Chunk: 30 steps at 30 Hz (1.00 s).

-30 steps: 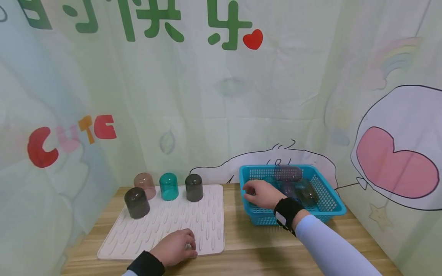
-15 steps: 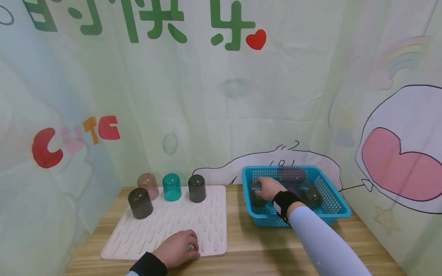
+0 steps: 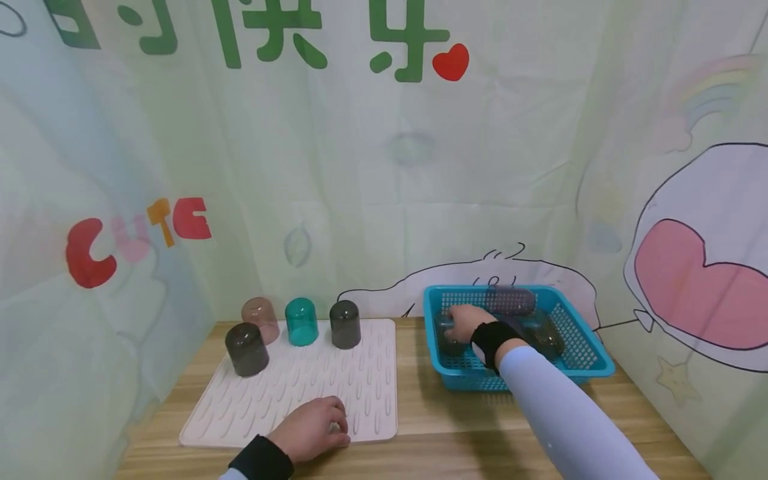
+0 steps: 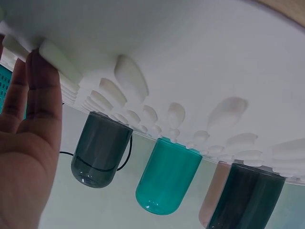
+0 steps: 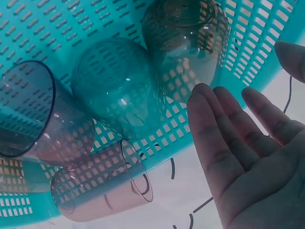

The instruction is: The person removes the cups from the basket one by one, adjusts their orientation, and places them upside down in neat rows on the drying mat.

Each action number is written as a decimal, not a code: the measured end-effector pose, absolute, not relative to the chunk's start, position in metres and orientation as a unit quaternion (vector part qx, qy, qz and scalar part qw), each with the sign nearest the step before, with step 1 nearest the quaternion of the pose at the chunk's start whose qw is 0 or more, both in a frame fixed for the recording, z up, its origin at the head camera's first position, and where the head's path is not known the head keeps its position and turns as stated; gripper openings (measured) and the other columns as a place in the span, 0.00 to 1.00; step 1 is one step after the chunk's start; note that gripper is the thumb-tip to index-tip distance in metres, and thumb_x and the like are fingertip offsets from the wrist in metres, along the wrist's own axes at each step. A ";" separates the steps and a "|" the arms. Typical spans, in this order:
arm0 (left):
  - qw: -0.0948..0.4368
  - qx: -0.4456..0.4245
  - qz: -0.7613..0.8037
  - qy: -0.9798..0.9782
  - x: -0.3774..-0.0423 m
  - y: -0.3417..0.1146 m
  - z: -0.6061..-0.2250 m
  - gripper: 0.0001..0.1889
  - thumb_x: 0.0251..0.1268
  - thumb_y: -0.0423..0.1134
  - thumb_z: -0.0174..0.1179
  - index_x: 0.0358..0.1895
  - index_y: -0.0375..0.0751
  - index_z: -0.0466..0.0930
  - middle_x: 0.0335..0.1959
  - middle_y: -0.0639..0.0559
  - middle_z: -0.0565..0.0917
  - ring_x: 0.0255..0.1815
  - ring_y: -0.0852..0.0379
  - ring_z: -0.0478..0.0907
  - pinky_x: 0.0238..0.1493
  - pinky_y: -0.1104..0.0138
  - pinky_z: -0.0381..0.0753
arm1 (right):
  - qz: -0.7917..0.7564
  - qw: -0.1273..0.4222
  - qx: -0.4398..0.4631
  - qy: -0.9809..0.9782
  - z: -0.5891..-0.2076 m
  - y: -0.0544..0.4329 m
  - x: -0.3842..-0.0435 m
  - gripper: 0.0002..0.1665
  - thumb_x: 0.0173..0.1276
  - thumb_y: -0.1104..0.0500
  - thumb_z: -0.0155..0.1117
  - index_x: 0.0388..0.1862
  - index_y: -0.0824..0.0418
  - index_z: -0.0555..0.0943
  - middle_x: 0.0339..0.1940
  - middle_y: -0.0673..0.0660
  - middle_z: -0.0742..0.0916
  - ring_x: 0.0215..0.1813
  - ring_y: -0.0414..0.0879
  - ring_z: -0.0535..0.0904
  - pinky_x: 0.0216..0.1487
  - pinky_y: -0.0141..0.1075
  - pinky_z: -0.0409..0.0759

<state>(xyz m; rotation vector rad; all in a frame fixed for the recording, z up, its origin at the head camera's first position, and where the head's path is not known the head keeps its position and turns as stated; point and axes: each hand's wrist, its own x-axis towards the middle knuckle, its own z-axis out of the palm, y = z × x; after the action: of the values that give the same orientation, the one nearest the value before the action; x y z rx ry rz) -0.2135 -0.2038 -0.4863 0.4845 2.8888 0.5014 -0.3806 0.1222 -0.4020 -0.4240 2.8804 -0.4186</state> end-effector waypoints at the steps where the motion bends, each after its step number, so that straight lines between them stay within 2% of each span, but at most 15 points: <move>1: 0.084 0.164 0.168 0.968 -0.213 -0.204 -0.486 0.06 0.59 0.49 0.73 0.30 0.55 0.88 0.38 0.63 0.79 0.37 0.62 0.73 0.53 0.56 0.83 | -0.137 0.099 -0.147 0.975 -0.402 0.122 -0.382 0.31 0.73 0.54 0.66 0.71 0.63 0.73 0.66 0.63 0.82 0.68 0.60 0.77 0.69 0.56 0.75; 13: 0.084 0.173 0.172 0.966 -0.211 -0.205 -0.484 0.06 0.60 0.49 0.73 0.31 0.55 0.88 0.40 0.62 0.80 0.39 0.62 0.74 0.54 0.56 0.83 | -0.114 0.115 -0.137 0.977 -0.414 0.120 -0.402 0.28 0.72 0.53 0.67 0.67 0.63 0.76 0.61 0.61 0.85 0.62 0.57 0.81 0.65 0.54 0.79; 15: 0.081 0.175 0.170 0.966 -0.210 -0.206 -0.484 0.06 0.60 0.49 0.73 0.31 0.56 0.88 0.40 0.62 0.80 0.38 0.63 0.74 0.54 0.57 0.83 | -0.112 0.119 -0.137 0.977 -0.415 0.120 -0.403 0.26 0.72 0.53 0.67 0.64 0.64 0.77 0.57 0.62 0.86 0.59 0.57 0.82 0.63 0.53 0.80; 20: 0.076 0.183 0.172 0.965 -0.210 -0.206 -0.485 0.06 0.60 0.50 0.72 0.31 0.56 0.88 0.39 0.63 0.80 0.38 0.64 0.74 0.52 0.59 0.83 | -0.091 0.114 -0.145 0.979 -0.418 0.122 -0.401 0.27 0.71 0.50 0.68 0.61 0.67 0.78 0.52 0.63 0.87 0.55 0.59 0.84 0.61 0.54 0.81; 23: 0.073 0.190 0.175 0.963 -0.211 -0.207 -0.486 0.06 0.61 0.51 0.71 0.31 0.56 0.88 0.39 0.64 0.79 0.38 0.65 0.74 0.50 0.60 0.82 | -0.092 0.117 -0.137 0.979 -0.419 0.123 -0.399 0.29 0.72 0.49 0.67 0.62 0.67 0.77 0.53 0.63 0.87 0.56 0.59 0.83 0.61 0.55 0.81; 30: 0.074 0.196 0.182 0.961 -0.210 -0.208 -0.487 0.06 0.61 0.51 0.71 0.31 0.57 0.88 0.39 0.64 0.79 0.38 0.66 0.74 0.49 0.62 0.82 | -0.081 0.130 -0.131 0.980 -0.423 0.121 -0.402 0.21 0.72 0.47 0.66 0.48 0.65 0.83 0.40 0.58 0.88 0.43 0.52 0.84 0.54 0.51 0.84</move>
<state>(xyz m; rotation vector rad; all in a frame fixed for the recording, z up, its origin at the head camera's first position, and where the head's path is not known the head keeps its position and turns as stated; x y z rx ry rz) -0.2103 -0.2083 -0.4872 0.5892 2.8848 0.5454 -0.4018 0.1212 -0.4226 -0.3795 2.8467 -0.2353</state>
